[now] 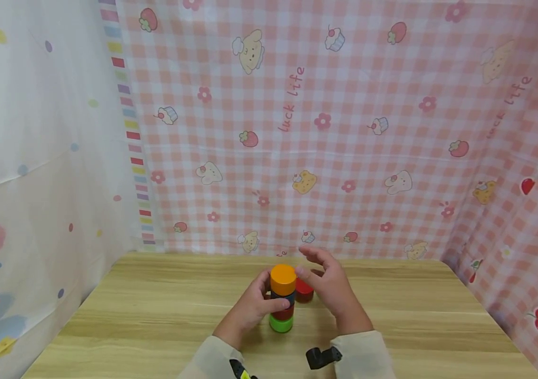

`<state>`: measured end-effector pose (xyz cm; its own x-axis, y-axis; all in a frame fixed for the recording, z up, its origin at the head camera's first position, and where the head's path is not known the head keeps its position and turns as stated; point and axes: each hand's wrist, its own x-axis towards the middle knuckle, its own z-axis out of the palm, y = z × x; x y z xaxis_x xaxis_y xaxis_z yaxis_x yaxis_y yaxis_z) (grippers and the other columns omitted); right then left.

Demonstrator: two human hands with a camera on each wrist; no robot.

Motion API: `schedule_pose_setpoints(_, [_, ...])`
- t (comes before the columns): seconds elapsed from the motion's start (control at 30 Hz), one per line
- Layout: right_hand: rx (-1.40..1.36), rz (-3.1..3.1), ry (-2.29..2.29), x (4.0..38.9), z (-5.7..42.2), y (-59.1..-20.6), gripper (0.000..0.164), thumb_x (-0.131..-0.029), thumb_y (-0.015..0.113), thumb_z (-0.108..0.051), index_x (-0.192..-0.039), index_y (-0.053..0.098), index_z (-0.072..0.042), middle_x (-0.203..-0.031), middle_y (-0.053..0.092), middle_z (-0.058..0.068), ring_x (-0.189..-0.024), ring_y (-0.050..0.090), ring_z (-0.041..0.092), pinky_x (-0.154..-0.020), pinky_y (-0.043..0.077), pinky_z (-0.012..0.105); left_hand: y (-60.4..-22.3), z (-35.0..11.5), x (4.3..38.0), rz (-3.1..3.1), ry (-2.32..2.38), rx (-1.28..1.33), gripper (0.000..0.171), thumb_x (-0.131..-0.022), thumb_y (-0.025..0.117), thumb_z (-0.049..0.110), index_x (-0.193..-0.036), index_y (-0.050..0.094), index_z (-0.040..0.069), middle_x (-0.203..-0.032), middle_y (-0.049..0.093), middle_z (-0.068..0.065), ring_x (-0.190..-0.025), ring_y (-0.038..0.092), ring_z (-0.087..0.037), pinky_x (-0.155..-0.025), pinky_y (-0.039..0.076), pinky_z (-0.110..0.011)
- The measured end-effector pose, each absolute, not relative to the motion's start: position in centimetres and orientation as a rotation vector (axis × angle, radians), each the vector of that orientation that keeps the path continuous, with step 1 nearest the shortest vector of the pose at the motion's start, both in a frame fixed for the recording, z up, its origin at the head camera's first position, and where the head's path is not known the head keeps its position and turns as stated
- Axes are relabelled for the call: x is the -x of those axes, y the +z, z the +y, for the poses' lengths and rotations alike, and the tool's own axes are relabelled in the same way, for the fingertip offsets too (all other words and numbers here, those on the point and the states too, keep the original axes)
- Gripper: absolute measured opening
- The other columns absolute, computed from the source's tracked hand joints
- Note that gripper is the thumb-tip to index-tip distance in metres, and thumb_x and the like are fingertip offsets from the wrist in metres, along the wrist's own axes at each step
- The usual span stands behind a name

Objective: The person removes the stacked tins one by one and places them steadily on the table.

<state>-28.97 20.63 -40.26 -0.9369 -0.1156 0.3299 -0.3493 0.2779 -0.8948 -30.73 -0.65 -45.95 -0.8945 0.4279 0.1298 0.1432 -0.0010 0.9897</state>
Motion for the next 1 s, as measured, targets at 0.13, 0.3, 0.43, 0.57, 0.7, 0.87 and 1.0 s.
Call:
schedule_pose_setpoints(0.13, [-0.551,-2.363,1.747,29.1,20.2,-40.7,0.048,-0.101,0.071,-0.021,-0.145,0.060,-0.007,-0.153,0.055,0.016,-0.140,0.047,0.040,-0.115,0.041,0.061,-46.0,-0.6,30.7,2.060,1.984,-0.597,0.060,-0.093,0.083,0.022,-0.144,0.052,0.019,-0.134,0.061,-0.004,-0.123,0.056,-0.024,-0.112,0.044,-0.053])
schedule_pose_setpoints(0.3, [-0.615,-2.403,1.800,29.2,19.7,-41.1,0.051,-0.097,0.076,-0.021,-0.144,0.060,-0.007,-0.150,0.055,0.018,-0.137,0.050,0.041,-0.112,0.046,0.056,-46.1,-0.6,30.7,2.082,1.979,-0.597,0.059,-0.093,0.083,0.021,-0.144,0.053,0.018,-0.135,0.061,-0.005,-0.126,0.055,-0.024,-0.112,0.045,-0.052])
schedule_pose_setpoints(0.43, [-0.621,-2.447,1.837,29.3,19.4,-41.3,0.053,-0.095,0.079,-0.022,-0.143,0.060,-0.008,-0.145,0.058,0.019,-0.128,0.058,0.035,-0.110,0.049,0.054,-46.2,-0.6,30.6,2.070,1.979,-0.594,0.057,-0.094,0.082,0.022,-0.144,0.053,0.018,-0.135,0.061,-0.006,-0.123,0.057,-0.025,-0.111,0.047,-0.053])
schedule_pose_setpoints(0.57, [-0.624,-2.466,1.870,29.3,19.2,-41.4,0.054,-0.094,0.080,-0.023,-0.142,0.060,-0.006,-0.139,0.061,0.020,-0.120,0.063,0.031,-0.109,0.051,0.053,-46.3,-0.6,30.6,2.052,1.978,-0.585,0.057,-0.095,0.081,0.023,-0.144,0.053,0.019,-0.134,0.060,-0.006,-0.118,0.059,-0.026,-0.111,0.048,-0.054])
schedule_pose_setpoints(0.7, [-0.615,-2.476,1.869,29.4,19.0,-41.5,0.054,-0.093,0.081,-0.024,-0.140,0.061,-0.006,-0.136,0.062,0.018,-0.117,0.064,0.029,-0.107,0.052,0.051,-46.5,-0.6,30.7,2.047,1.979,-0.578,0.056,-0.095,0.081,0.023,-0.144,0.053,0.021,-0.134,0.061,-0.006,-0.118,0.058,-0.025,-0.112,0.048,-0.054])
schedule_pose_setpoints(0.87, [-0.612,-2.480,1.863,29.4,19.0,-41.5,0.051,-0.094,0.080,-0.022,-0.139,0.061,-0.005,-0.134,0.062,0.018,-0.116,0.064,0.030,-0.105,0.054,0.049,-46.5,-0.5,30.7,2.034,1.988,-0.582,0.055,-0.095,0.080,0.022,-0.142,0.053,0.020,-0.134,0.060,-0.005,-0.119,0.057,-0.024,-0.112,0.047,-0.053])
schedule_pose_setpoints(1.0, [-0.582,-2.485,1.881,29.2,19.1,-41.3,0.052,-0.095,0.079,-0.022,-0.140,0.059,-0.005,-0.136,0.060,0.020,-0.115,0.066,0.032,-0.098,0.058,0.045,-46.6,-0.5,30.7,2.008,2.000,-0.584,0.052,-0.095,0.080,0.020,-0.139,0.054,0.020,-0.131,0.060,-0.005,-0.117,0.057,-0.025,-0.111,0.047,-0.052])
